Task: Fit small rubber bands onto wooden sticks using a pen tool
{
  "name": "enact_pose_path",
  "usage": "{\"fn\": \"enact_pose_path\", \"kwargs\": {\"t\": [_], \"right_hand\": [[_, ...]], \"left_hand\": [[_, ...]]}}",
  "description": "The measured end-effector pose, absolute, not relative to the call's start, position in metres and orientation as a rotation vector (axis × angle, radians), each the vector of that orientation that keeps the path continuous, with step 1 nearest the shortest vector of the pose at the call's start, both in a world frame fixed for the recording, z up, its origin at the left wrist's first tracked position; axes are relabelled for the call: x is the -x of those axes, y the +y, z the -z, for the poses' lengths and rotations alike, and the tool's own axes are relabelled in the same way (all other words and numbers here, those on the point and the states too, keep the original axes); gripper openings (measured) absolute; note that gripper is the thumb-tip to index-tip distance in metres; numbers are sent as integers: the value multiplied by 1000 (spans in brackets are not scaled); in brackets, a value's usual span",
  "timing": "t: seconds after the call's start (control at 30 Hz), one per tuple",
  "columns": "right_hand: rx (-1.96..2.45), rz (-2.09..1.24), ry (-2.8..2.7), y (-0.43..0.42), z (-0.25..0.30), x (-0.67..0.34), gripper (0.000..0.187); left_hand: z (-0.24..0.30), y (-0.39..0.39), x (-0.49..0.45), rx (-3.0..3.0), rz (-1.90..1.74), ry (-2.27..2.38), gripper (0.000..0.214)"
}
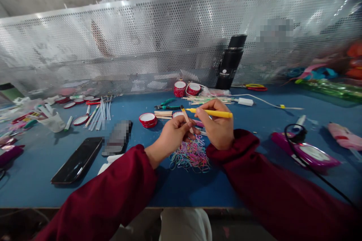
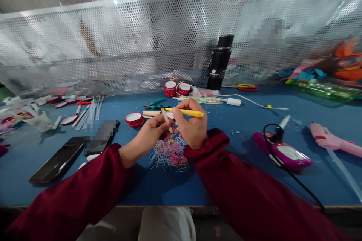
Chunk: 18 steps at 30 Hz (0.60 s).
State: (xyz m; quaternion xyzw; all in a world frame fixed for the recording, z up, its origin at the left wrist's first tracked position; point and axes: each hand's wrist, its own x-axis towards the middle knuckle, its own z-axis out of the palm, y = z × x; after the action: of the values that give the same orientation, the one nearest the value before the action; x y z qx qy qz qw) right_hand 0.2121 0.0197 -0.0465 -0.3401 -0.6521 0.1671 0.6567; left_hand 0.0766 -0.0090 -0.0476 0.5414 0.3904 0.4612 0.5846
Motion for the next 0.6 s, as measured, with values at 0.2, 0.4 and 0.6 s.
{"fn": "enact_pose_path", "kwargs": {"t": [0.2,0.4,0.6], "right_hand": [[789,-400,-1519,19,47,-212,12],[759,-405,-1491,19,46,-212,13],[780,-362,-1489,20,46,-212,12]], "left_hand": [[47,-10,-76,-1276,-1065,926,11],[45,-12,-76,-1293,-1058,926,10],[45,-12,-76,-1295,-1059,947,11]]}}
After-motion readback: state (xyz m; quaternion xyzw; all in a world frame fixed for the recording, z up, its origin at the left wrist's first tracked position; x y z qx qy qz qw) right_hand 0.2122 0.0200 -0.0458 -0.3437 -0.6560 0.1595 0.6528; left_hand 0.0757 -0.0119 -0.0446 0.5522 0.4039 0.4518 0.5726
